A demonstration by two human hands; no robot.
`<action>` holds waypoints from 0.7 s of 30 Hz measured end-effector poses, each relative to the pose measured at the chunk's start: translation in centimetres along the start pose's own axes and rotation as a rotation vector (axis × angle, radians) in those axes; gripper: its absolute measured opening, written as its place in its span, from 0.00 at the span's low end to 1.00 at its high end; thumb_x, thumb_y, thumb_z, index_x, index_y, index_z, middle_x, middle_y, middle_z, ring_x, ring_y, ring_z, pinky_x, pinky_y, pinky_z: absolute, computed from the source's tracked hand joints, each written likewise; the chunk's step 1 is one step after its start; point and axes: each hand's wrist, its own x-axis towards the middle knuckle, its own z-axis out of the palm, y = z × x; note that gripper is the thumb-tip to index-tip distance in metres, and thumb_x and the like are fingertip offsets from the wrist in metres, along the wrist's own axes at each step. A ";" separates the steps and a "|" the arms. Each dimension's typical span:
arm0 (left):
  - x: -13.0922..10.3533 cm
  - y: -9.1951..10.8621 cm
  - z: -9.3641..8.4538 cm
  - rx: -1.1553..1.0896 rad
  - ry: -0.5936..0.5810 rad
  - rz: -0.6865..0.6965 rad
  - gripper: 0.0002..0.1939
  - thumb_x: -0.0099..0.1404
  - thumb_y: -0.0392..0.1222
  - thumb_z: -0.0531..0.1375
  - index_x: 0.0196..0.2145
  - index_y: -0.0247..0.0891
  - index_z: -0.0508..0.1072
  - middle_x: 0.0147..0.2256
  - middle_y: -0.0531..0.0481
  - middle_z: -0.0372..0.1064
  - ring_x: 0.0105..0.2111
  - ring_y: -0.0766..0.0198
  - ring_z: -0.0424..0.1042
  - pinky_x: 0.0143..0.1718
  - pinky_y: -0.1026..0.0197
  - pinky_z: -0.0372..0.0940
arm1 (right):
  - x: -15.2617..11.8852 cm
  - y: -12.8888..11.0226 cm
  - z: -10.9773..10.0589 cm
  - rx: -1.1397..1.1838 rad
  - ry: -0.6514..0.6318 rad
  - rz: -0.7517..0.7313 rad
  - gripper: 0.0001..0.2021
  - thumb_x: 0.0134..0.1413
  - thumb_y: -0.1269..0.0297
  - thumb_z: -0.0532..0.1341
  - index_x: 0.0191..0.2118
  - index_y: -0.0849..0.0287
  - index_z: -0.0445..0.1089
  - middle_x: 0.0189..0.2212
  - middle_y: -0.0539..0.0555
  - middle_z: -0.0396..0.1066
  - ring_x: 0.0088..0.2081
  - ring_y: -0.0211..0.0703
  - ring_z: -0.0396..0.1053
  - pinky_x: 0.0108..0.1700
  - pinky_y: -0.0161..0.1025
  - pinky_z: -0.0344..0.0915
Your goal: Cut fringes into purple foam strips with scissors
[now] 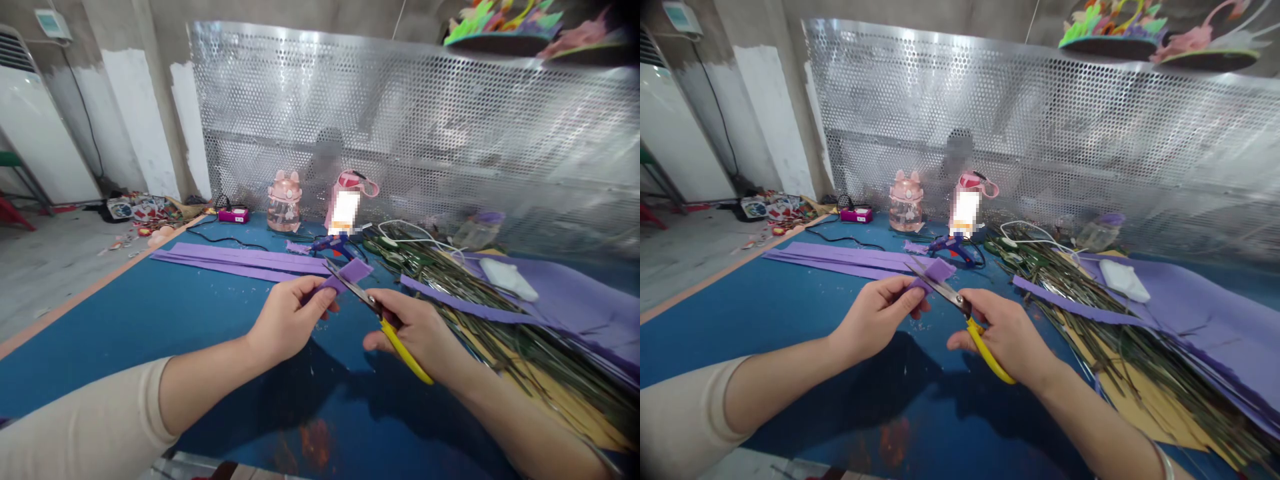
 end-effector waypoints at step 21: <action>-0.2 -0.4 0.1 -0.034 -0.004 0.019 0.12 0.62 0.46 0.56 0.30 0.35 0.74 0.28 0.50 0.73 0.26 0.70 0.67 0.28 0.68 0.62 | 0.0 -0.8 0.1 0.051 0.029 -0.035 0.34 0.41 0.31 0.53 0.42 0.59 0.65 0.29 0.53 0.66 0.28 0.42 0.63 0.29 0.37 0.62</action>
